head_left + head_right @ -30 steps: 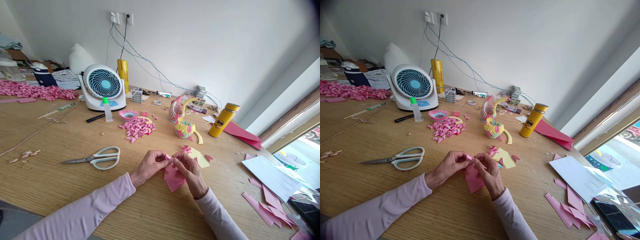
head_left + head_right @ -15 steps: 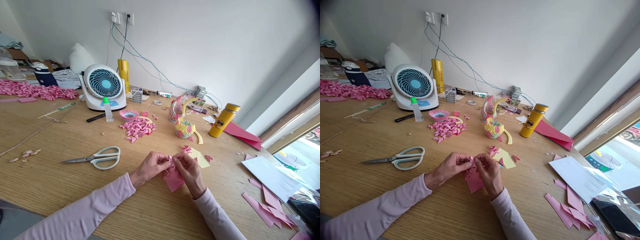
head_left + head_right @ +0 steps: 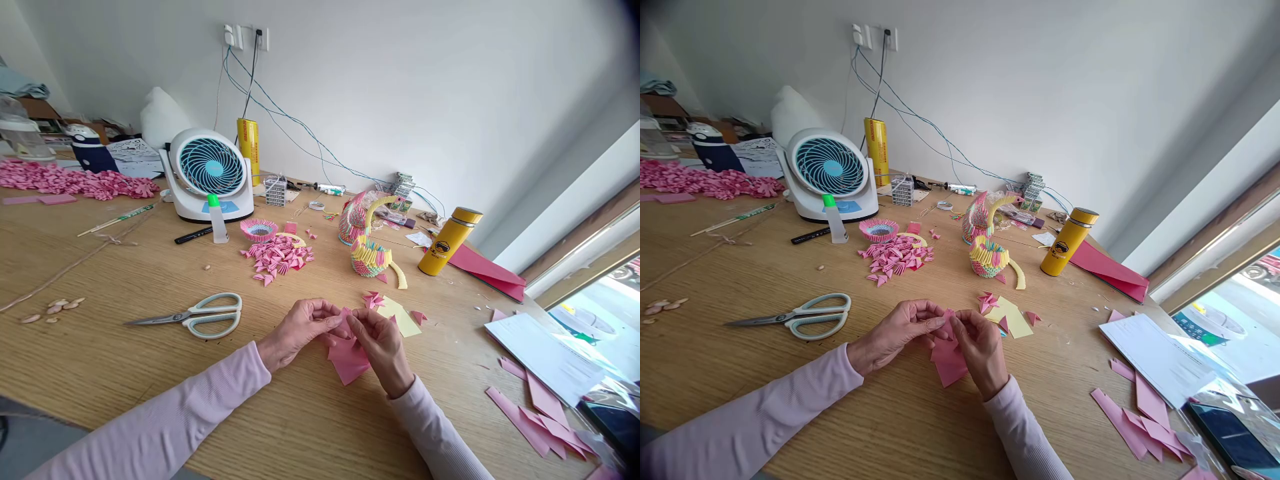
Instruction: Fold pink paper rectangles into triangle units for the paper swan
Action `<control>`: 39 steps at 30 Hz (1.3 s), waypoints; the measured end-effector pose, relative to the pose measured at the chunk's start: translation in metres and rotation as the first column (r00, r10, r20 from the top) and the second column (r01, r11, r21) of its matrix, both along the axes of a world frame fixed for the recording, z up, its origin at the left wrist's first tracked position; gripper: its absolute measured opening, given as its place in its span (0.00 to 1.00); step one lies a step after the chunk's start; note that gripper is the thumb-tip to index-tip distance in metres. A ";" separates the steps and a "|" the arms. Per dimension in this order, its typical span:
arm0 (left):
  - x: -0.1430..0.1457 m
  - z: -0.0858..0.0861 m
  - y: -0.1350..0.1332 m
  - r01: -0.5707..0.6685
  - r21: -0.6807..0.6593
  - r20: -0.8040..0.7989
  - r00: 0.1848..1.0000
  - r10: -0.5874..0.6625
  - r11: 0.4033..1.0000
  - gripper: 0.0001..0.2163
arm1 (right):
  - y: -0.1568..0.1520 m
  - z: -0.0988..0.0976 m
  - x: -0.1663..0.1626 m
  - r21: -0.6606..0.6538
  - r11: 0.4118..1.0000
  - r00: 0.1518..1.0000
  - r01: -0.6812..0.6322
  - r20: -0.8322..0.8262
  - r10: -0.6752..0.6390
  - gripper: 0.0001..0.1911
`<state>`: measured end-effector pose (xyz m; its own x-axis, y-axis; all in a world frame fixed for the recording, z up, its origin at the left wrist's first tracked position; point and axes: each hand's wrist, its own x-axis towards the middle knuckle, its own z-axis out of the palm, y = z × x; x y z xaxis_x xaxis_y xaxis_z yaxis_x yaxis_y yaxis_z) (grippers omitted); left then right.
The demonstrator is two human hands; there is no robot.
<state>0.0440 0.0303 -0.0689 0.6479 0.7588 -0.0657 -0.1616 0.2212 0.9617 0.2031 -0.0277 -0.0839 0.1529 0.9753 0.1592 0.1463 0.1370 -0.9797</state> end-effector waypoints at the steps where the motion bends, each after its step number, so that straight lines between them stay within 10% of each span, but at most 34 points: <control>1: 0.000 0.000 0.000 0.007 0.000 -0.002 1.000 -0.007 1.000 0.16 | 0.000 0.001 0.000 -0.025 1.000 0.999 -0.018 -0.041 0.017 0.16; 14: 0.002 -0.003 0.000 0.018 0.118 -0.031 0.999 -0.014 0.993 0.15 | 0.000 0.005 -0.001 -0.123 0.989 0.980 -0.081 -0.193 0.056 0.19; 32: 0.009 -0.009 -0.004 -0.134 0.509 -0.219 0.935 0.279 0.850 0.04 | -0.001 0.001 -0.008 0.183 0.977 0.905 0.108 0.388 -0.173 0.15; 39: 0.007 -0.008 -0.006 -0.107 0.573 -0.225 0.933 0.282 0.812 0.05 | 0.003 -0.001 0.000 0.039 0.999 0.993 0.003 0.116 -0.007 0.17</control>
<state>0.0505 0.0246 -0.0765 0.5007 0.8325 0.2371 0.1570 -0.3567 0.9209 0.2030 -0.0252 -0.0853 0.1363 0.9673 0.2139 0.2591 0.1736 -0.9501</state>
